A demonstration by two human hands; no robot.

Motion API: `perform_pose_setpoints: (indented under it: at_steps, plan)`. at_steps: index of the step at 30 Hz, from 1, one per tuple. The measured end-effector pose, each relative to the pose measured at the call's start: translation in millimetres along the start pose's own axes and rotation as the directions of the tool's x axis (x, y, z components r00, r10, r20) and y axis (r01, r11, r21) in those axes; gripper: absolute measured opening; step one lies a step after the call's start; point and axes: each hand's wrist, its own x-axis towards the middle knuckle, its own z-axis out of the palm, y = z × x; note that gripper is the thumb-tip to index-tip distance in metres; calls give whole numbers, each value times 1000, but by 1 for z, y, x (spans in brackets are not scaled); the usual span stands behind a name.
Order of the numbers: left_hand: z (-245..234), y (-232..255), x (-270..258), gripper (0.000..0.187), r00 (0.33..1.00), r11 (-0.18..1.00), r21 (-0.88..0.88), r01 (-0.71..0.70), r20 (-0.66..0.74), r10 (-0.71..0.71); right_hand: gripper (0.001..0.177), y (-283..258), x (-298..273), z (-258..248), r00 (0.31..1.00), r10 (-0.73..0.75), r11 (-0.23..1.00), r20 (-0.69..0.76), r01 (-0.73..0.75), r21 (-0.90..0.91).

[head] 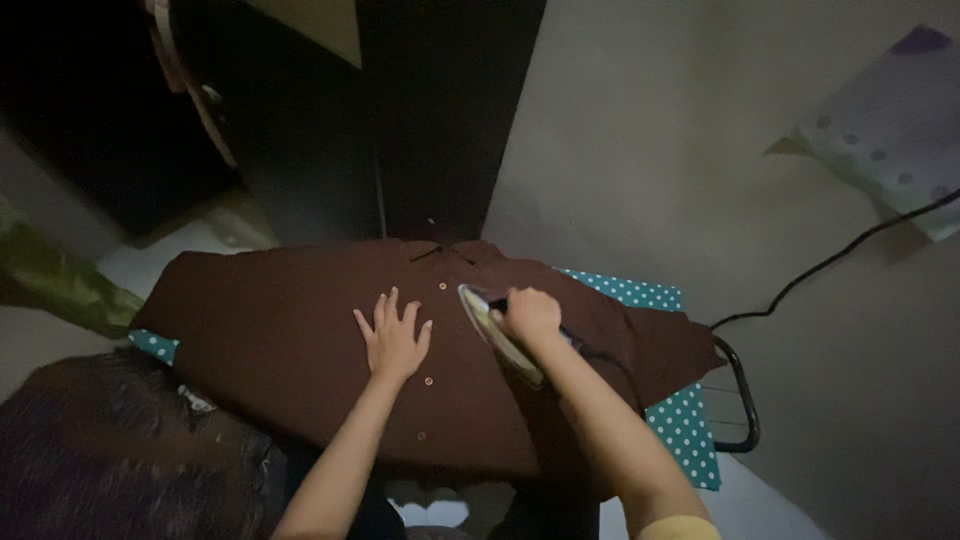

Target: The person irons a brown button-up shirt on an ironing board, moving the iron across different sections of the fabric and repositioning the shirt several times to reach all areas.

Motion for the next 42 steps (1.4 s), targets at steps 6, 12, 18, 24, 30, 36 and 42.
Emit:
perform_pose_setpoints:
  at_steps: [6,12,18,24,30,36,42]
  plan:
    - [-7,2,-5,50,999,1000,-7,6,35,-6,54,35,54,7,972,235,970,-13,-233,75]
    - [-4,1,-1,47,1000,1000,-19,5,-7,-5,50,32,29,18,984,126,988,-126,-113,103]
    - [3,1,-7,31,996,995,-103,13,-84,-22,48,-12,-81,27,993,-109,994,46,108,20]
    - [20,-12,-19,29,987,998,-70,0,-161,-12,48,-23,-122,26,972,-233,973,13,233,7]
    - [22,-15,-30,28,991,996,-88,21,-130,-32,54,-10,-59,36,993,-32,999,-118,35,25]
    - [34,-19,-22,29,990,993,-98,60,-124,-72,55,-16,-58,40,996,84,991,6,-84,101]
    - [20,28,-40,25,977,959,-226,170,-90,-194,52,8,-131,50,995,64,991,-76,-54,124]
